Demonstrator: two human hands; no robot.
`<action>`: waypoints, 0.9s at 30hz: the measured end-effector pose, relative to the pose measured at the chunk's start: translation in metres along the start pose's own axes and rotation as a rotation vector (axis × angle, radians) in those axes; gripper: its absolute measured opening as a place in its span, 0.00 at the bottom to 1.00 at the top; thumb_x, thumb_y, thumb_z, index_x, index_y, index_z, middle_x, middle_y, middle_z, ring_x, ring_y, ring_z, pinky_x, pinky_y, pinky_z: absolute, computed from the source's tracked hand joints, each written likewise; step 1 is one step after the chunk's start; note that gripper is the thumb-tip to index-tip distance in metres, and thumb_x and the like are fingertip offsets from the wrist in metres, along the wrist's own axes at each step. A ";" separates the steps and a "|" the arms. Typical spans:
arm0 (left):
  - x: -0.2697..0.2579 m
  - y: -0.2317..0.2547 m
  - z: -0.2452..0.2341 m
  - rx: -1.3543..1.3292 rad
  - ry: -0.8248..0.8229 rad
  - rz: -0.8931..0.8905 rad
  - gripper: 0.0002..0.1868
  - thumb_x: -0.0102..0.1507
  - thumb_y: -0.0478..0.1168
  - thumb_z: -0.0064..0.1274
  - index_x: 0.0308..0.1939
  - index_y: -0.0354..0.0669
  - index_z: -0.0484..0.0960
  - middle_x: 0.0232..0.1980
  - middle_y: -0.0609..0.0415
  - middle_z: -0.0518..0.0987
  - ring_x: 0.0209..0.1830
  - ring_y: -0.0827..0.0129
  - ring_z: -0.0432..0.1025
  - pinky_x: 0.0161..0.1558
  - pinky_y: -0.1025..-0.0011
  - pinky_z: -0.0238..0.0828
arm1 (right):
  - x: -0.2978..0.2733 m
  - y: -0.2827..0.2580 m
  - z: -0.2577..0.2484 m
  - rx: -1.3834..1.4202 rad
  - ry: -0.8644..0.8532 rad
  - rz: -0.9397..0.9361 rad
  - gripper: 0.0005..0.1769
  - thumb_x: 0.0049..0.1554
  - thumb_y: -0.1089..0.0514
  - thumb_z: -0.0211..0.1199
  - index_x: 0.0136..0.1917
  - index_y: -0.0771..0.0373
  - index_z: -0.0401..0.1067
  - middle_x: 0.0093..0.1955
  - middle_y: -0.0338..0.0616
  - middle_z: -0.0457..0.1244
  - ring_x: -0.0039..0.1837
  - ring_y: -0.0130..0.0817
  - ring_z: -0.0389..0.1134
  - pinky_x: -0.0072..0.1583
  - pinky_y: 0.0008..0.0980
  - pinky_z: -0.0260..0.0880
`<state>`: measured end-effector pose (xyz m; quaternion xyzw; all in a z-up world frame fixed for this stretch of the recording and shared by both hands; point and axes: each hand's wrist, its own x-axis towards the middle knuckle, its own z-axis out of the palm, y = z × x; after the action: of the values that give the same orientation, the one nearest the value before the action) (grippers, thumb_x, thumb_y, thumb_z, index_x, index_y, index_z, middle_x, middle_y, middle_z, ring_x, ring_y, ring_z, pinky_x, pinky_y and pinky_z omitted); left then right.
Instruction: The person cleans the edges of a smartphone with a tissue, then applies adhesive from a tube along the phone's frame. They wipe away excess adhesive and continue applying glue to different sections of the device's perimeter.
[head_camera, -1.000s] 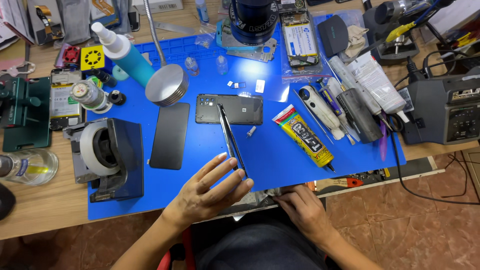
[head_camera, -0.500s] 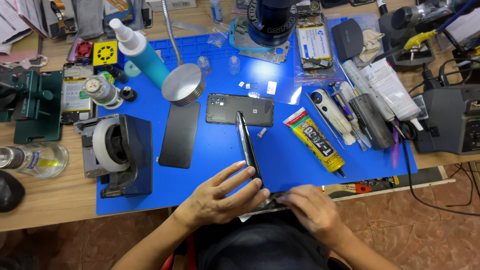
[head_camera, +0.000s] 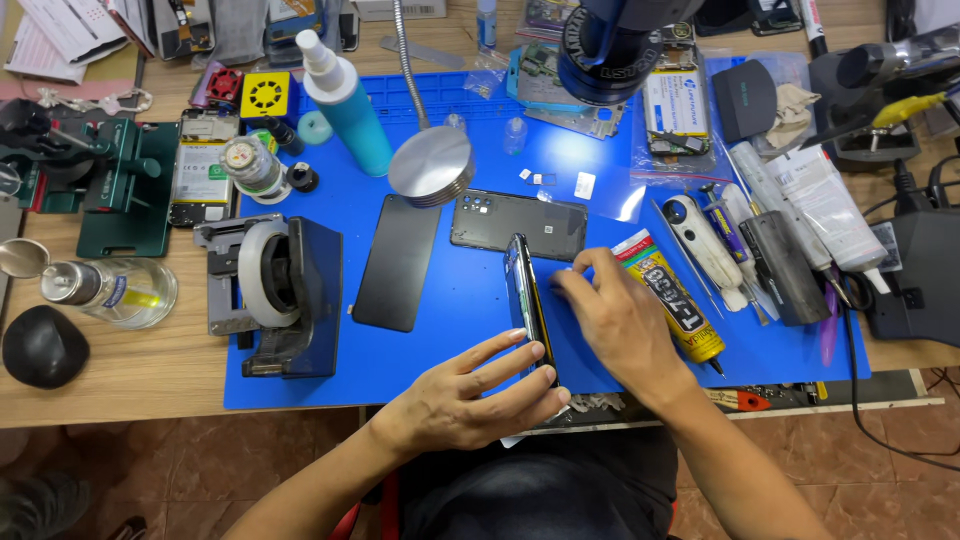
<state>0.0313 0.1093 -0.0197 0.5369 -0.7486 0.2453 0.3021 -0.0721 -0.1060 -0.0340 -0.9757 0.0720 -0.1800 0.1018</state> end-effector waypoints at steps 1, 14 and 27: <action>0.000 -0.001 -0.001 0.003 0.001 -0.006 0.19 0.72 0.39 0.70 0.63 0.46 0.81 0.63 0.51 0.69 0.64 0.60 0.73 0.67 0.56 0.83 | 0.001 0.002 -0.001 0.001 -0.004 -0.006 0.06 0.62 0.64 0.65 0.52 0.58 0.72 0.53 0.45 0.59 0.42 0.43 0.64 0.35 0.48 0.65; 0.008 -0.010 -0.008 -0.048 0.004 -0.005 0.14 0.73 0.37 0.64 0.61 0.42 0.82 0.61 0.51 0.71 0.61 0.60 0.77 0.68 0.56 0.81 | 0.017 -0.011 -0.053 0.741 0.140 0.380 0.09 0.66 0.64 0.61 0.59 0.65 0.76 0.49 0.43 0.66 0.46 0.30 0.69 0.52 0.25 0.70; 0.004 -0.007 -0.005 -0.064 0.033 -0.030 0.16 0.72 0.37 0.68 0.62 0.43 0.82 0.62 0.51 0.71 0.60 0.61 0.77 0.67 0.57 0.82 | 0.036 -0.025 -0.056 0.556 0.163 0.152 0.07 0.62 0.65 0.67 0.55 0.64 0.79 0.51 0.45 0.72 0.56 0.36 0.74 0.60 0.29 0.74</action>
<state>0.0383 0.1075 -0.0133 0.5341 -0.7426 0.2256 0.3351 -0.0565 -0.0982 0.0356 -0.8846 0.1009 -0.2624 0.3720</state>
